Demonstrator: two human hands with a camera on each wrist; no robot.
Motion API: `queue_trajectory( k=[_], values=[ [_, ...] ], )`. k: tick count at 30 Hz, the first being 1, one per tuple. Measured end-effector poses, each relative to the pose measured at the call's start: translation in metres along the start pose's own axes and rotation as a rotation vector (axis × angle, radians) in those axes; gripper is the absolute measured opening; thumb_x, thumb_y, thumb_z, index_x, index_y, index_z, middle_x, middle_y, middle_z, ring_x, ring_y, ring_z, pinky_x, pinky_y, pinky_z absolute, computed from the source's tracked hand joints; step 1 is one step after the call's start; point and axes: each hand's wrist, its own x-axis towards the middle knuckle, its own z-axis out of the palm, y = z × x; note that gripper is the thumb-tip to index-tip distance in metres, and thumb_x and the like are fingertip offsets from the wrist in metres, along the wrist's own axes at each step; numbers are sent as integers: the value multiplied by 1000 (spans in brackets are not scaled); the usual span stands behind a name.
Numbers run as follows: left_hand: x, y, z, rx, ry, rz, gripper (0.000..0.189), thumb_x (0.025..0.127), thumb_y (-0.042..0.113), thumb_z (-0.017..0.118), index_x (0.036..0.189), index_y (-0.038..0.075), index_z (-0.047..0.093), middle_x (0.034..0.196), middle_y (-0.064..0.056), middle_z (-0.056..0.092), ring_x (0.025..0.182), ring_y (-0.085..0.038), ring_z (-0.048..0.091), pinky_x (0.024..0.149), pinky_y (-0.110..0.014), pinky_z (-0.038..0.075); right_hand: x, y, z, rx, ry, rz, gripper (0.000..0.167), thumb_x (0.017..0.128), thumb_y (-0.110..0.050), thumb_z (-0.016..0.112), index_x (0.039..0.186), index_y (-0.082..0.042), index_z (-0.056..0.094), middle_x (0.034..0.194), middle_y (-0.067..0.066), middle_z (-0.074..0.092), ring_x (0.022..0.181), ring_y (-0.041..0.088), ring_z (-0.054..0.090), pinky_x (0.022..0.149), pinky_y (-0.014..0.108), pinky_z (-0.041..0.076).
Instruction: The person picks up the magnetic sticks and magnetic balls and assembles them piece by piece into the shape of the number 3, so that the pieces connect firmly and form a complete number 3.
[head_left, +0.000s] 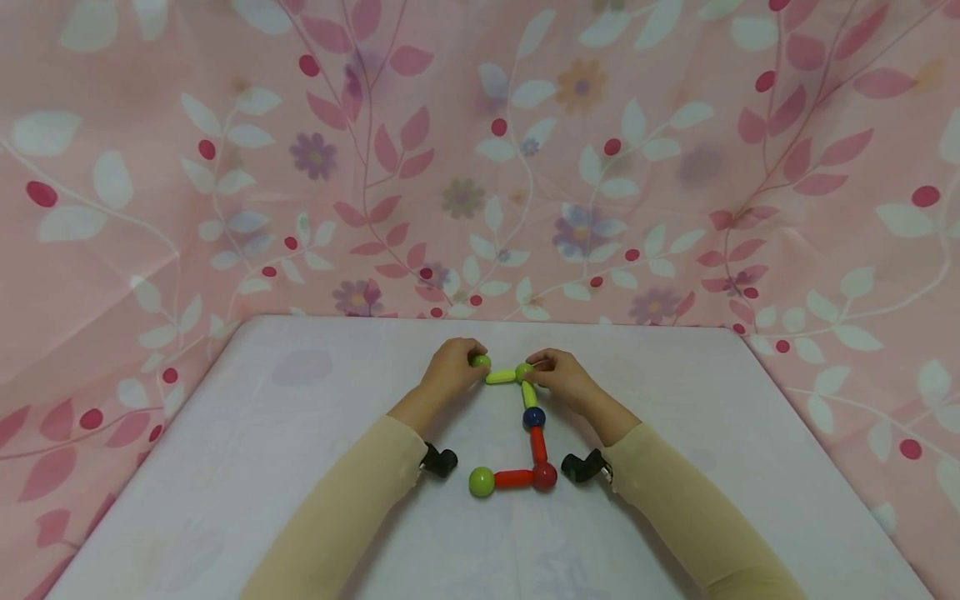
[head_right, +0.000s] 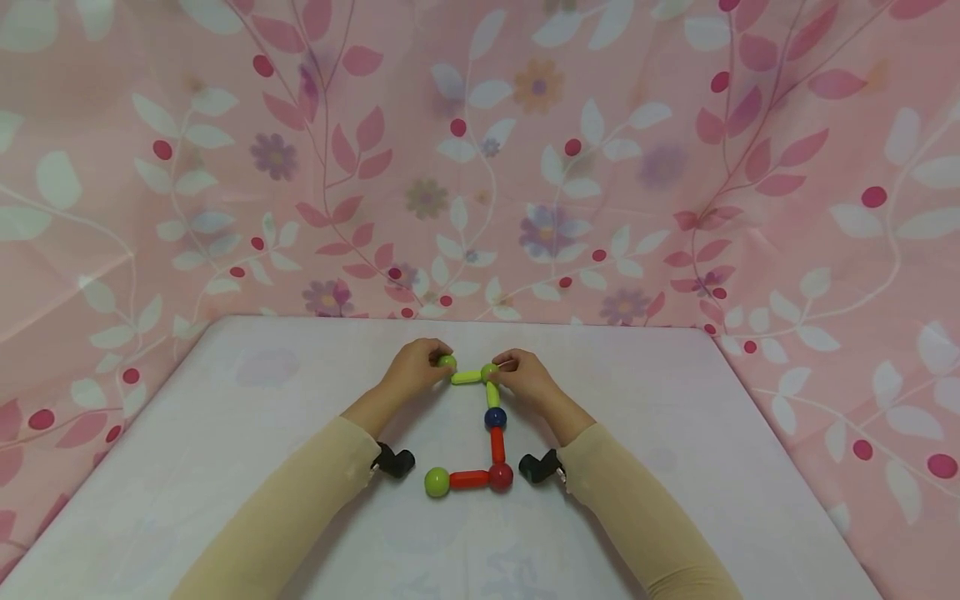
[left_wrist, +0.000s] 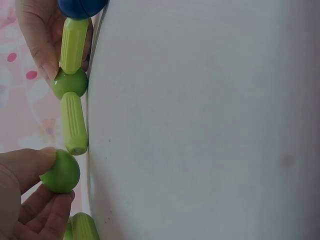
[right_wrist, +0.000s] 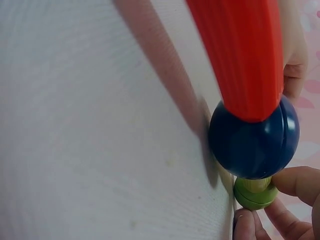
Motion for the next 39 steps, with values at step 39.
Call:
queue_trajectory(
  k=[39],
  values=[
    [-16, -5, -7, -37, -66, -6, 26, 90, 15, 76, 114, 5, 72, 97, -2, 69, 90, -16, 61, 86, -34, 53, 3, 3, -2, 15, 18, 25, 35, 92, -22, 74, 119, -2, 64, 119, 14, 64, 104, 26, 58, 90, 38, 49]
  ],
)
